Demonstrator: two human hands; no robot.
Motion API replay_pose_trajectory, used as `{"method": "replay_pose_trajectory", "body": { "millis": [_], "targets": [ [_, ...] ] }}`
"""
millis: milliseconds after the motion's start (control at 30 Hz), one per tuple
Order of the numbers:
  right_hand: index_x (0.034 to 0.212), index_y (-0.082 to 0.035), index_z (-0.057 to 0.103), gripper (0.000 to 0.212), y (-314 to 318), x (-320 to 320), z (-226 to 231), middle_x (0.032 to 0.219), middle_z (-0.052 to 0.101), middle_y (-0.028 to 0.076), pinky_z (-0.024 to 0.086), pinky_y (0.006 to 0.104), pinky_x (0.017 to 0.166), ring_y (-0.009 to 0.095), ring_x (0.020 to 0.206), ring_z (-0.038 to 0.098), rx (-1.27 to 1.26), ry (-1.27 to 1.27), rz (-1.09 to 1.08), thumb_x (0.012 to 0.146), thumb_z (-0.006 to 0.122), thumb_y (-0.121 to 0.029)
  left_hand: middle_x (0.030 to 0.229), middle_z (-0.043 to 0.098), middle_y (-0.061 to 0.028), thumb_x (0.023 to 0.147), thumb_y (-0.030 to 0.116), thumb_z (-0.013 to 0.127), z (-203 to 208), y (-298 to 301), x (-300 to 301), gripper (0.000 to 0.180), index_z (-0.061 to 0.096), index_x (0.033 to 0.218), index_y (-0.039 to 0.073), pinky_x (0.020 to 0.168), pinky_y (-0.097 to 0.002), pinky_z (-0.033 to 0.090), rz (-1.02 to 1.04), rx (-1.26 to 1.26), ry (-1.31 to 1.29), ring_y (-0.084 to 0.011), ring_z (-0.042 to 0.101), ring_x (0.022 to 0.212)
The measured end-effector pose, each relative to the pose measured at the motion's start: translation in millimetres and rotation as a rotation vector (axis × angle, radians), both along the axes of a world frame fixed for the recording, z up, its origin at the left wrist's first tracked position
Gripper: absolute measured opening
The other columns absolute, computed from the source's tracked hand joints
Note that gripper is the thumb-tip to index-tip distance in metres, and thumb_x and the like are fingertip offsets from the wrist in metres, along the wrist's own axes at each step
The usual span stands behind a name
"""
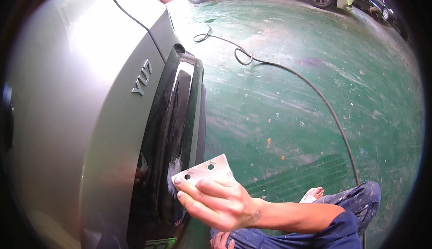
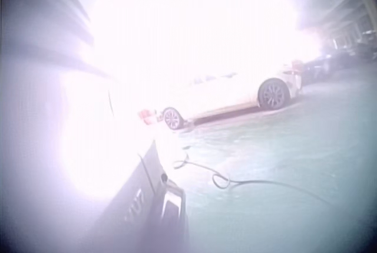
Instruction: The person sits on the floor and scrubs the rear bumper of a silver car with a white abrasive pad. They then wipe the area with their hand to remove residue.
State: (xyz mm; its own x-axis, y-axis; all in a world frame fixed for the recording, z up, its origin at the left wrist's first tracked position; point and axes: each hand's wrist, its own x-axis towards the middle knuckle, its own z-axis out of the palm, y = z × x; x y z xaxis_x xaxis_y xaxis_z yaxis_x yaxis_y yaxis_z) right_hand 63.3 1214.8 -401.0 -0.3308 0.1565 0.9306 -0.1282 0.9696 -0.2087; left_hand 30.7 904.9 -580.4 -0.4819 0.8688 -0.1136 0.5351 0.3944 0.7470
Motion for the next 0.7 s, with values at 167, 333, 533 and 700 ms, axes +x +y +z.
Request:
{"method": "replay_pose_trajectory", "body": {
  "millis": [167, 333, 533, 700],
  "targets": [
    [0.1, 0.007, 0.077, 0.026, 13.0, 0.2, 8.4, 0.11, 0.082, 0.024, 0.053, 0.0266, 0.061, 0.018, 0.07, 0.064, 0.054, -0.035, -0.025, 0.074, 0.075, 0.001, 0.144, 0.065, -0.0154, 0.103, 0.025, 0.067, 6.7, 2.6, -0.8, 0.046, 0.067, 0.146, 0.008, 0.114, -0.0513, 0.044, -0.009, 0.004, 0.008, -0.0391, 0.061, 0.132],
    [0.1, 0.007, 0.077, 0.026, 15.0, -1.7, 8.9, 0.107, 0.083, 0.023, 0.052, 0.0259, 0.06, 0.019, 0.073, 0.068, 0.097, -0.009, -0.025, 0.075, 0.077, -0.001, 0.144, 0.065, -0.0147, 0.103, 0.025, 0.067, 4.5, -0.1, 0.9, 0.046, 0.067, 0.146, 0.008, 0.114, -0.0513, 0.044, -0.007, -0.017, 0.016, -0.039, 0.061, 0.132],
    [0.097, 0.006, 0.075, 0.023, 10.4, -1.8, 10.1, 0.109, 0.083, 0.023, 0.051, 0.0256, 0.058, 0.016, 0.073, 0.068, 0.127, -0.027, -0.009, 0.076, 0.075, -0.001, 0.144, 0.066, -0.0144, 0.103, 0.026, 0.067, 5.2, 2.1, 0.6, 0.045, 0.068, 0.145, 0.009, 0.113, -0.0507, 0.044, 0.004, 0.01, 0.037, -0.0387, 0.061, 0.132],
    [0.1, 0.007, 0.076, 0.026, 10.3, 0.7, 9.8, 0.112, 0.082, 0.026, 0.05, 0.0238, 0.057, 0.014, 0.07, 0.064, 0.148, -0.068, -0.022, 0.074, 0.073, 0.001, 0.144, 0.065, -0.0151, 0.103, 0.024, 0.067, 2.4, -1.6, 0.9, 0.045, 0.068, 0.145, 0.008, 0.114, -0.0506, 0.044, 0.012, 0.002, 0.02, -0.0389, 0.061, 0.133]
  ]
}}
